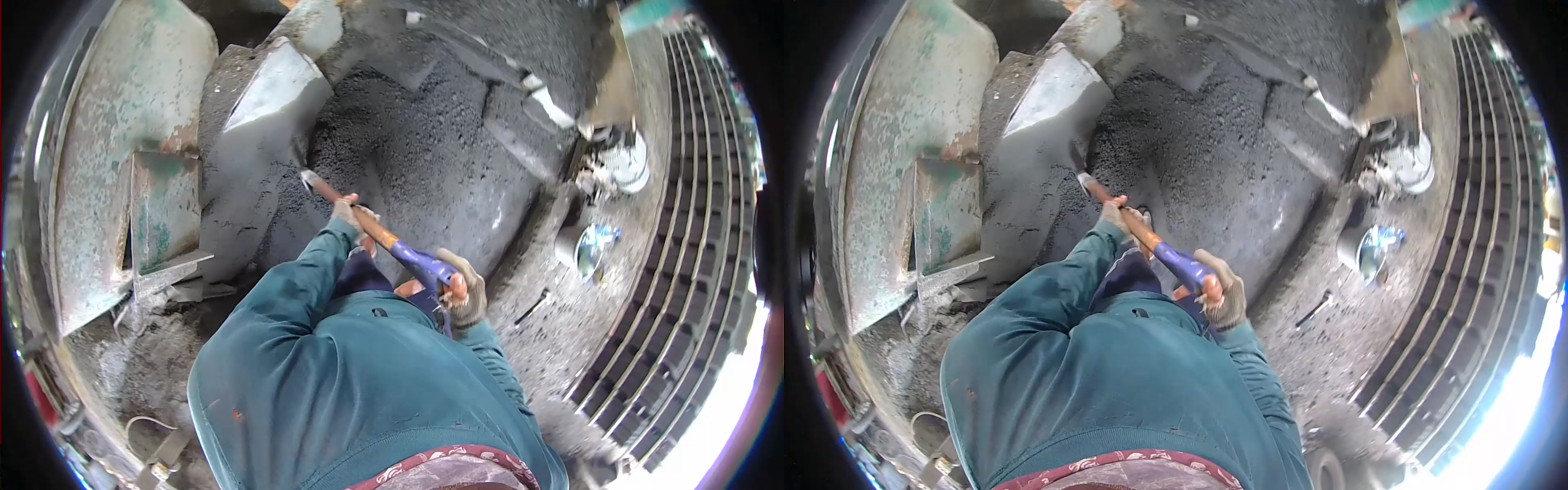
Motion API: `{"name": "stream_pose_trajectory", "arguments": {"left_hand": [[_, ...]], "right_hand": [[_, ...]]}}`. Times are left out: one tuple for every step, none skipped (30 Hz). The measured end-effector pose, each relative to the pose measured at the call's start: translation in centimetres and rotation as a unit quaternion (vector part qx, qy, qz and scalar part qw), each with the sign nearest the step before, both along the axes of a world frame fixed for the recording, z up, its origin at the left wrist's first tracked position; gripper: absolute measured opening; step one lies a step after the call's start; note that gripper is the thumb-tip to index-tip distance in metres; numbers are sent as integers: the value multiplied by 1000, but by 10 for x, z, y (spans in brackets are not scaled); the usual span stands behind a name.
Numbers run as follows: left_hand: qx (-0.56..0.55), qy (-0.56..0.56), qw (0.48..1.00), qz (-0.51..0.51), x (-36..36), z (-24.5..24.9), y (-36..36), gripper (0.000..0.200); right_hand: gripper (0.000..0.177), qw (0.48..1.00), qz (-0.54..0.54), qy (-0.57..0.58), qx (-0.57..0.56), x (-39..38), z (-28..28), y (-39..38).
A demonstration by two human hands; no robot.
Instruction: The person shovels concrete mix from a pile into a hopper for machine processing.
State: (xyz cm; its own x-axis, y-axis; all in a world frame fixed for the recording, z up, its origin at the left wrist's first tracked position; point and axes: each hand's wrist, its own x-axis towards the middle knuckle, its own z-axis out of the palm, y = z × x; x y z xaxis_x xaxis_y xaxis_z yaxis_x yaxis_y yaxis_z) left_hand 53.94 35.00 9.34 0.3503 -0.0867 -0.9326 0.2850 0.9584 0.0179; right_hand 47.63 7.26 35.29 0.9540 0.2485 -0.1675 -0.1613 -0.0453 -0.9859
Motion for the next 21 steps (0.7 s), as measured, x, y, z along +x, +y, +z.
{"name": "stream_pose_trajectory", "arguments": {"left_hand": [[13,44,999,6,-5,26,2,23],[26,87,996,14,-4,54,3,24],[40,131,990,26,-5,64,0,24],[70,133,989,12,-10,44,-3,24],[98,134,986,0,-19,13,-6,24],[124,134,983,-11,-26,-7,-12,24],[94,112,989,14,-33,-12,-24,24],[64,89,993,39,-40,-15,-40,24],[34,68,995,64,-49,-21,-55,25],[22,39,997,69,-62,-43,-70,27],[9,9,997,74,-75,-64,-87,29],[-26,37,997,66,-79,-61,-110,30],[-62,64,994,60,-81,-48,-140,31],[-63,97,993,17,-83,-37,-170,29],[-66,129,989,-25,-87,-36,-200,27],[-96,155,982,-45,-97,-63,-224,24],[-127,181,973,-65,-107,-89,-244,21],[-113,211,962,-134,-104,-90,-265,21],[-100,240,944,-201,-98,-82,-283,23],[-116,246,941,-202,-96,-82,-298,18],[-133,250,938,-202,-93,-89,-310,14]], "right_hand": [[48,994,54,-80,-53,-3,10,-19],[48,976,109,-159,-106,-4,15,-45],[48,969,110,-156,-157,-18,4,-69],[50,959,113,-154,-208,-32,-7,-93],[54,947,117,-151,-258,-46,-18,-117],[56,948,14,-107,-298,-61,-20,-120],[58,967,-63,-9,-246,-79,-50,-137],[60,969,-162,82,-170,-98,-80,-155],[63,947,-269,151,-93,-115,-108,-171],[61,921,-301,248,2,-134,-125,-186],[58,870,-346,339,91,-154,-143,-202],[55,864,-353,353,71,-176,-154,-211],[50,834,-409,370,33,-195,-166,-222],[45,798,-462,386,-6,-215,-175,-230],[38,768,-505,386,-76,-231,-181,-237],[31,734,-543,381,-146,-241,-186,-242],[25,691,-561,410,-197,-245,-174,-246],[19,645,-577,435,-249,-243,-155,-250],[16,629,-591,416,-284,-253,-150,-260],[16,640,-601,372,-302,-250,-142,-262],[13,602,-602,383,-359,-247,-144,-274]]}}
